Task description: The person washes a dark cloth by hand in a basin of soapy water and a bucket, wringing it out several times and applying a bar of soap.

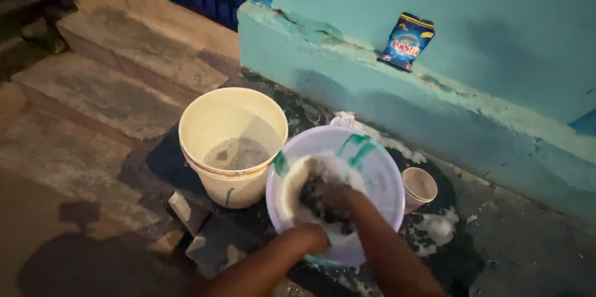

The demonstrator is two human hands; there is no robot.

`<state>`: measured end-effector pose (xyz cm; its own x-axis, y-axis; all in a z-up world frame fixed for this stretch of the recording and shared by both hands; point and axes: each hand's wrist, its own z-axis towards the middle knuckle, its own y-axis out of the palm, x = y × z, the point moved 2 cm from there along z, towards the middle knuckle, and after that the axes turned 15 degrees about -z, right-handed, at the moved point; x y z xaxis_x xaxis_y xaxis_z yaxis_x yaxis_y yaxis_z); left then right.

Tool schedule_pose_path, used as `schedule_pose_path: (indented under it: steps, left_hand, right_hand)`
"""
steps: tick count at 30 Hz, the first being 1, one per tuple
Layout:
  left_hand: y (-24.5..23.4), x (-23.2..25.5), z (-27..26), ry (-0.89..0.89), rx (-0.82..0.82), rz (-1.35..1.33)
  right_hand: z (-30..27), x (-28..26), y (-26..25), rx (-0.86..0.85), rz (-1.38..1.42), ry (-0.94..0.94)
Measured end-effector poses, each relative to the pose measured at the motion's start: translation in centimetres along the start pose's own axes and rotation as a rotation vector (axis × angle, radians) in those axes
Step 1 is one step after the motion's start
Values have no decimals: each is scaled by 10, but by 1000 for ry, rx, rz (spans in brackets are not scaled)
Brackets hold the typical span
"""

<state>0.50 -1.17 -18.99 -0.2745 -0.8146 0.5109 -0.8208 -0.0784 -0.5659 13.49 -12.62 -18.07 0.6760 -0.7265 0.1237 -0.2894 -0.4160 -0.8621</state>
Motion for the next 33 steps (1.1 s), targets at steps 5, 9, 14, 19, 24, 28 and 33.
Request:
schedule_pose_path:
  steps: [5,9,14,19,24,28,33]
  left_hand:
    - [0,13,-3,-25,0,16]
    - [-6,11,-22,-119,129,-76]
    - [-51,3,-52,-85,801,-692]
    - [-91,-1,-53,396,903,-495]
    - [-114,16,-71,539,1128,-338]
    - [-126,23,-61,459,1056,-440]
    - [-146,38,-54,334,966,-413]
  right_hand:
    - [7,-57,55,-80,111,-26]
    - [5,-68,36,-33,143,-41]
    - [-35,-30,-28,88,109,-47]
    - [-110,-5,-79,652,568,47]
    - [-168,-33,-119,765,692,-1]
    - [-180,-40,-118,787,587,125]
    - [-187,-32,-109,849,364,548]
